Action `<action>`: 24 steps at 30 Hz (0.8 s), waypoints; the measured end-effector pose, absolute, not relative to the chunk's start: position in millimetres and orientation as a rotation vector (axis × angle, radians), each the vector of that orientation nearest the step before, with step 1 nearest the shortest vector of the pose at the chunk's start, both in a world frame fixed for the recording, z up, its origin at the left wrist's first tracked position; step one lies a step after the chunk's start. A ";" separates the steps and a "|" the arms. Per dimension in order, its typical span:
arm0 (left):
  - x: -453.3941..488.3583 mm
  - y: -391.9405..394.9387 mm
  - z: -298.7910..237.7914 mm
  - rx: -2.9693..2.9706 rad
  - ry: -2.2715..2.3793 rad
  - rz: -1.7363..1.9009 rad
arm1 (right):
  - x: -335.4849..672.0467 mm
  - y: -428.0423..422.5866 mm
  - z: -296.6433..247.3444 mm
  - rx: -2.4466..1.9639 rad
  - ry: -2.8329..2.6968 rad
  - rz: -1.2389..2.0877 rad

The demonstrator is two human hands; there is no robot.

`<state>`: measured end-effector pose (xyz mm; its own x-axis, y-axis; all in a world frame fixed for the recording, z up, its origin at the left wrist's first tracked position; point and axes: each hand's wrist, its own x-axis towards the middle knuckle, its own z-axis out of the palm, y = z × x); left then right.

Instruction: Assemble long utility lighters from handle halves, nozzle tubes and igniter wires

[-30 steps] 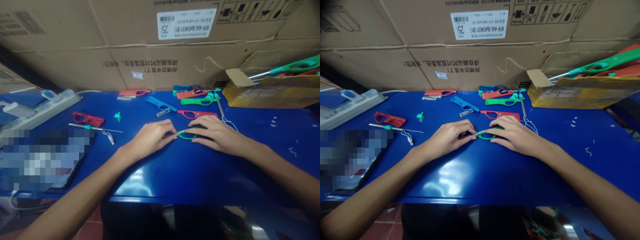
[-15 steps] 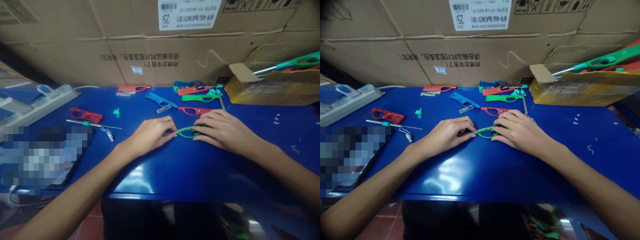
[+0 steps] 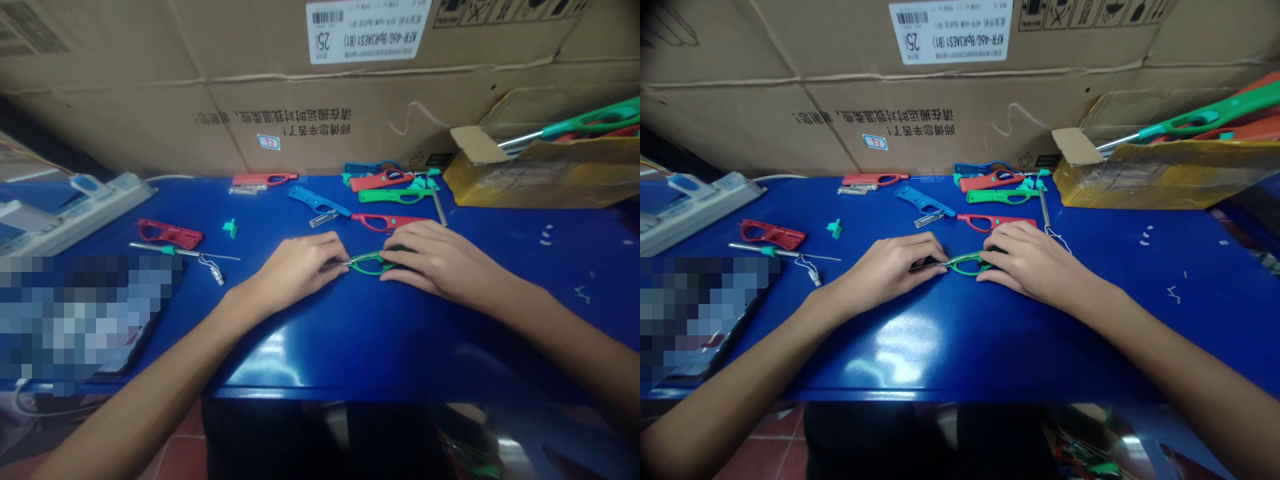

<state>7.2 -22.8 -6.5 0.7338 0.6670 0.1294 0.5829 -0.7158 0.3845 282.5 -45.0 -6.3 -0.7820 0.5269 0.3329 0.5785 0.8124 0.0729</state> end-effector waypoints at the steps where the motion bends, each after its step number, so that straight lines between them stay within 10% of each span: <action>1: 7.4 -23.1 -6.4 2.635 0.979 0.372 | 280.9 -45.9 -5.7 -0.848 -2.705 -0.276; 24: -10.9 -8.3 -0.4 2.761 1.067 0.398 | 275.3 -48.5 -19.4 -0.852 -2.633 -0.418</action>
<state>-10.9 -8.3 -0.4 0.7110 0.6770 0.1900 0.6360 -0.7344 0.2370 275.3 -48.5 -19.4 -0.7618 0.5057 0.4049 0.6062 0.7768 0.1705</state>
